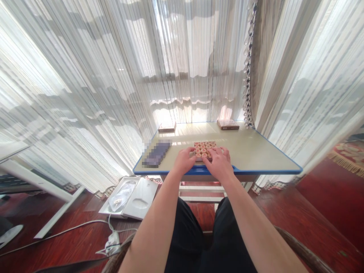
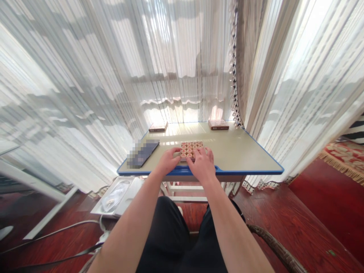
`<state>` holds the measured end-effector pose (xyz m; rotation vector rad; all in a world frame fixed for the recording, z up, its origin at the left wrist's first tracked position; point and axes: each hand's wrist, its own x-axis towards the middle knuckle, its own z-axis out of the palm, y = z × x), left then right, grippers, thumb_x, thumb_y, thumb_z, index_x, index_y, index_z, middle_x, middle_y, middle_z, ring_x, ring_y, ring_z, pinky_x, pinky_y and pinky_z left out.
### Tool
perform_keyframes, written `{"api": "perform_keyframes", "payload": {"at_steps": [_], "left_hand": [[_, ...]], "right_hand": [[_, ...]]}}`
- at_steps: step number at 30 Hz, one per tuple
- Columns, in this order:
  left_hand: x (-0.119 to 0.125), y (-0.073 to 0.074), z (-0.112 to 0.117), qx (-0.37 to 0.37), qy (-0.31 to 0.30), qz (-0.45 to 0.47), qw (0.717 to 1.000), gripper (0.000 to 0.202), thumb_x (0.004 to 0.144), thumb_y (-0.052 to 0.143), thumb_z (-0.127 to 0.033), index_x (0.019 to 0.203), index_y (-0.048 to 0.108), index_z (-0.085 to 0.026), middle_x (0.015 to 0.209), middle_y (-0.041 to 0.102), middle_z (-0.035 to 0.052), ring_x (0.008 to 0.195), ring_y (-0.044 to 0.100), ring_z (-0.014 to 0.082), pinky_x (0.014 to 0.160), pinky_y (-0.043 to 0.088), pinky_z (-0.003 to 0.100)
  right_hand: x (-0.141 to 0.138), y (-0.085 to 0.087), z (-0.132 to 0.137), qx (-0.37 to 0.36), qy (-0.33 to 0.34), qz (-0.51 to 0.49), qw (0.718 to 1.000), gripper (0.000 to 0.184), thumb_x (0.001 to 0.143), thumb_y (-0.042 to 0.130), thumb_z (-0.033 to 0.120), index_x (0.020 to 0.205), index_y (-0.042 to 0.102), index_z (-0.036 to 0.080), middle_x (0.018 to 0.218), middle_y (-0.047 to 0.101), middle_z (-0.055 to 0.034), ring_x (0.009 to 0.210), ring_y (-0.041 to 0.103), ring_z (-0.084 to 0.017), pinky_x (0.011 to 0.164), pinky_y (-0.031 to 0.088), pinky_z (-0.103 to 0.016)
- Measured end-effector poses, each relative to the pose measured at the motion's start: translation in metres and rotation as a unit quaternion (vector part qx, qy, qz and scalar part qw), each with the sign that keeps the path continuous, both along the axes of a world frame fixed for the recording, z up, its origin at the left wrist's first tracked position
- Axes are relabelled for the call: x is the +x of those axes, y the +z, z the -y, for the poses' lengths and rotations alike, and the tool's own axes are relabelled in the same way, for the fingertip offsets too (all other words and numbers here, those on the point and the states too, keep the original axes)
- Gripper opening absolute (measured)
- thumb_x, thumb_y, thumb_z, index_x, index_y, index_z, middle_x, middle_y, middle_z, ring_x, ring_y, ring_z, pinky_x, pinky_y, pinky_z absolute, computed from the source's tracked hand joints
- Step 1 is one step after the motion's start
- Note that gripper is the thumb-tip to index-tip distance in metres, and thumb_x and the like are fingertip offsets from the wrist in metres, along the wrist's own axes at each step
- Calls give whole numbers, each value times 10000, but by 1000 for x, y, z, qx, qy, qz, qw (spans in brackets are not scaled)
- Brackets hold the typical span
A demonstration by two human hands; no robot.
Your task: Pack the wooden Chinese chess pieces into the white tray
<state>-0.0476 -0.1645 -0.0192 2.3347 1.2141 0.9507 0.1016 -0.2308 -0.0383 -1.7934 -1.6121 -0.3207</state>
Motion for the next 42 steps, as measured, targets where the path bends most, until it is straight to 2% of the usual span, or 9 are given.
{"api": "perform_keyframes", "payload": {"at_steps": [9,17,20,22,24,28,33,42], "left_hand": [[1,1,1,11,-4,-10,1000,416,746,524,-206,1155,578,-163,1147,622,91,1097,534,244,999,378,391],[2,2,3,33,-6,-30,999,448,781,496,-254,1219,527,-160,1217,567,98,1160,477,229,1033,334,373],[5,3,6,54,-20,-64,996,432,825,473,-377,1223,542,-223,1310,484,84,1250,374,238,1073,261,394],[7,4,10,71,-20,-84,994,481,815,469,-497,1232,540,-268,1384,404,72,1299,290,270,1083,218,426],[10,5,13,91,-21,-102,990,497,807,454,-551,1231,539,-305,1426,360,37,1325,224,294,1087,177,452],[14,9,20,130,-44,-141,980,426,863,373,-518,1195,560,-328,1376,449,-29,1330,201,285,1080,124,457],[17,11,21,135,-39,-153,978,445,885,310,-524,1140,589,-289,1259,565,-16,1277,296,259,1048,138,443],[17,13,20,122,-52,-147,980,431,925,229,-456,1087,591,-289,1223,591,-22,1319,278,218,1035,111,433]], "right_hand": [[0,0,-1,10,5,-1,1000,416,818,464,456,1077,634,178,1128,561,-100,1121,347,-324,966,291,-459],[0,0,0,14,-7,-14,1000,473,834,439,459,1151,586,139,1184,550,-108,1134,341,-316,974,289,-446],[0,0,0,9,-5,-11,1000,482,838,432,448,1168,566,123,1200,548,-114,1137,335,-319,978,283,-448],[0,0,0,10,-3,-6,1000,474,834,440,424,1177,555,119,1204,548,-116,1134,337,-323,978,280,-449],[0,-1,-1,14,-1,-3,1000,453,828,452,395,1175,553,123,1210,547,-108,1138,336,-325,983,275,-446],[2,-3,-3,38,1,-20,999,397,818,469,355,1118,575,117,1170,570,-112,1141,346,-316,985,275,-440],[5,-4,-7,79,-10,-62,995,299,813,464,300,1003,599,112,1051,614,-125,1106,387,-285,986,273,-424],[5,-3,-5,93,-6,-74,993,287,805,466,297,997,587,121,1029,617,-116,1082,408,-271,1001,252,-412]]}}
